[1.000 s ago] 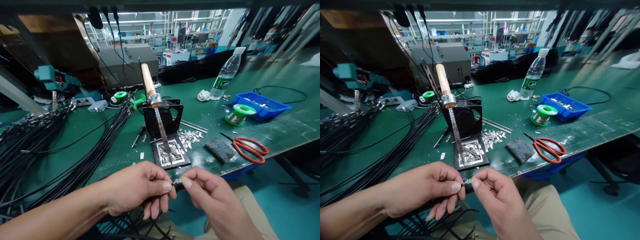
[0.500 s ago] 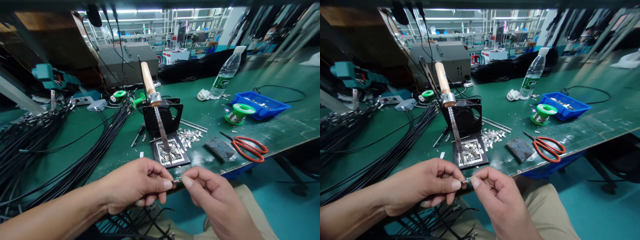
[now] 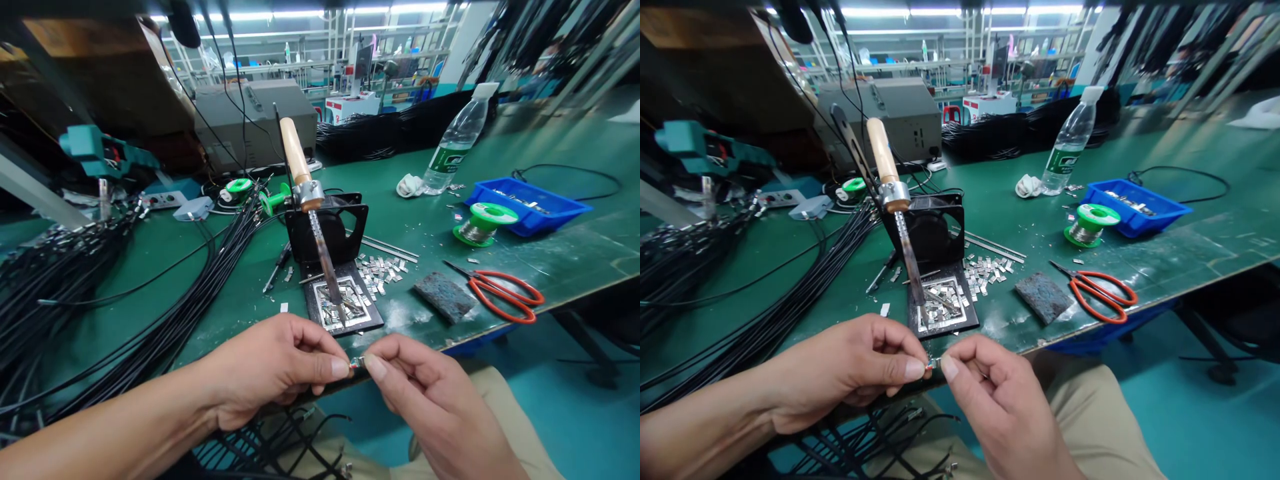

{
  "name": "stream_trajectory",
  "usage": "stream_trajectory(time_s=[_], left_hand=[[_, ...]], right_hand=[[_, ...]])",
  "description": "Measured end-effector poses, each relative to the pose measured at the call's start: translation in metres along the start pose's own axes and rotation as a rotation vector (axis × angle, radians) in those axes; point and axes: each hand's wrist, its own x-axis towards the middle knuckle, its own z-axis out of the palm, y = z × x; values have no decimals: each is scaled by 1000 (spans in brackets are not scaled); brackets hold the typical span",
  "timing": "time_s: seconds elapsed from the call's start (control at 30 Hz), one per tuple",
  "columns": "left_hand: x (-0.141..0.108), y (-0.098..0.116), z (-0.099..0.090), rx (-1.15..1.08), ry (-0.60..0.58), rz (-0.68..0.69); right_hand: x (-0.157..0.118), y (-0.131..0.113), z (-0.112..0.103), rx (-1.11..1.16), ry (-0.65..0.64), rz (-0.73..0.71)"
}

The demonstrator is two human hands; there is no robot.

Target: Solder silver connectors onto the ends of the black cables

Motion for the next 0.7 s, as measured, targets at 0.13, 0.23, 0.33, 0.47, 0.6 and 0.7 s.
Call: stream_trajectory(time_s=[0.13, 0.23, 0.33, 0.47, 0.6, 0.7], left_hand=[[0, 0, 0, -4, 14, 3], [0, 0, 1, 9, 27, 0], [0, 0, 3, 12, 35, -3], [-1, 1, 3, 12, 45, 4], [0, 1, 1, 21, 58, -3], [1, -2, 0, 30, 55, -19]], right_hand=[[2, 3, -2, -16, -7, 1], [2, 5, -3, -13, -24, -13], [0, 5, -2, -17, -20, -6], [-1, 3, 0, -9, 9, 13], [1, 5, 0, -38, 13, 1], [2, 7, -1, -60, 29, -18]])
